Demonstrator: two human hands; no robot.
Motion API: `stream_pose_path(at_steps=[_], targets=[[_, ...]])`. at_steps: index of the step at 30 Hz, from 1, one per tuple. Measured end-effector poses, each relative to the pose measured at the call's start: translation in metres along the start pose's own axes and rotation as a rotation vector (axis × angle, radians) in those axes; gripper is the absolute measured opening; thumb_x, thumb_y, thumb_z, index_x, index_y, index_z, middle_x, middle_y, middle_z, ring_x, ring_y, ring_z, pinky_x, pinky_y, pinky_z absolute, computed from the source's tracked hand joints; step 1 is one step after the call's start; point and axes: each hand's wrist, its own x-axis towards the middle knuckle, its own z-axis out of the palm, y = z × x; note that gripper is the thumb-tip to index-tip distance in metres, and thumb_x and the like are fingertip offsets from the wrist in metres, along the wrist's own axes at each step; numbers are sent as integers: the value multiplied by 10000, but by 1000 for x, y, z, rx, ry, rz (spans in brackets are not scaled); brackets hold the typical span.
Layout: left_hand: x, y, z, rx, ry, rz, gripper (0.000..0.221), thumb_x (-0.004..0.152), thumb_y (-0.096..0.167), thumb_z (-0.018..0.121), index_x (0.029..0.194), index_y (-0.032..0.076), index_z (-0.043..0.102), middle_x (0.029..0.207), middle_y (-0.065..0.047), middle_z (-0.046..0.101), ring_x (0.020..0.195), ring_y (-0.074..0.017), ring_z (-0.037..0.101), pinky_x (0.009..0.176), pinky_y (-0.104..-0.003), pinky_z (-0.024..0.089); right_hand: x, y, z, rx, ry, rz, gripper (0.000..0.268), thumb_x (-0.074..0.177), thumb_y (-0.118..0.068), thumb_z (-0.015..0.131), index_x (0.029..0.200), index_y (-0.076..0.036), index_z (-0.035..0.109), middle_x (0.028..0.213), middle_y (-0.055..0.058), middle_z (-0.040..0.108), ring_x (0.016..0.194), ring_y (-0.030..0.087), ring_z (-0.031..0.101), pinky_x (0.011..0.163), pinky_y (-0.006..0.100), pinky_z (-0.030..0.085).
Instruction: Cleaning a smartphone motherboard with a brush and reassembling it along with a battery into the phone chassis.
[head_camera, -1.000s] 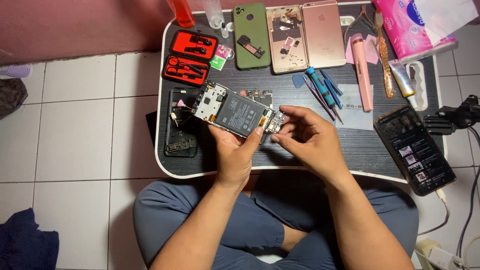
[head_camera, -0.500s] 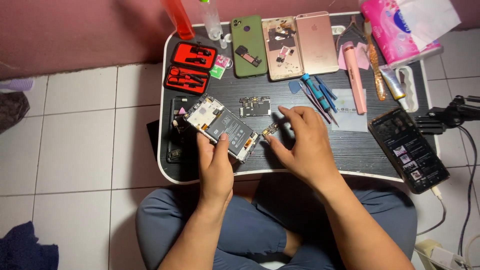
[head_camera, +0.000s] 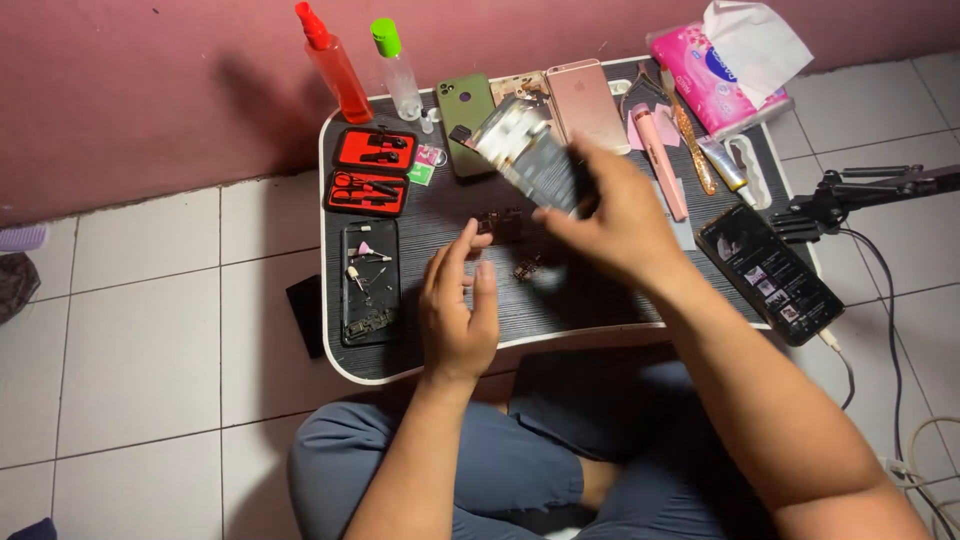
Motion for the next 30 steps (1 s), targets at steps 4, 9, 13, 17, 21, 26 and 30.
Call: stream_pose_path(at_steps=[4, 9, 13, 17, 21, 26, 30], targets=[[3, -1, 4, 273, 42, 97, 267, 880, 112, 668, 1129, 20, 698, 1035, -100, 701, 917, -276, 617, 849, -372, 516, 44, 70, -8, -316, 131, 14, 766, 795, -200, 832, 1373, 196, 522, 1245, 370, 631, 1110, 462, 644, 940, 477, 525], [8, -6, 12, 510, 14, 81, 269, 846, 306, 770, 988, 78, 753, 1019, -81, 640, 928, -278, 583, 840, -403, 473, 73, 96, 4, -630, 63, 172, 632, 814, -354, 839, 1155, 129, 615, 931, 287, 686, 756, 460, 687, 701, 498, 576], [9, -12, 9, 567, 29, 55, 234, 841, 295, 779, 965, 100, 745, 1021, -63, 628, 934, -268, 569, 857, -406, 453, 80, 94, 17, -714, 5, 229, 662, 841, -397, 802, 1153, 145, 586, 929, 282, 677, 764, 462, 681, 690, 494, 586], [10, -25, 11, 603, -27, 92, 362, 845, 268, 763, 1135, 57, 709, 1215, -103, 597, 1067, -300, 532, 948, -461, 419, 81, 98, 30, -785, 36, 287, 689, 923, -472, 777, 1183, 132, 571, 984, 281, 657, 819, 426, 680, 708, 486, 582], [12, -44, 17, 654, -105, 101, 587, 842, 244, 717, 1380, 45, 591, 1456, -168, 550, 1180, -334, 507, 971, -498, 373, 79, 104, 43, -940, 98, 223, 849, 931, -563, 731, 1329, 163, 543, 1016, 283, 682, 914, 407, 662, 819, 441, 541], [21, -41, 11, 630, -94, 86, 542, 831, 204, 729, 1342, 58, 620, 1298, -77, 655, 1097, -283, 543, 943, -470, 382, 74, 95, 48, -908, 97, 212, 832, 962, -516, 704, 1368, 185, 512, 1076, 329, 664, 1009, 464, 615, 874, 487, 508], [22, -40, 8, 563, -115, 70, 540, 823, 186, 776, 1332, 78, 633, 1201, -54, 673, 1060, -261, 567, 951, -451, 390, 73, 94, 47, -876, 44, 272, 742, 960, -523, 700, 1239, 154, 581, 1009, 286, 668, 871, 419, 657, 759, 473, 558]])
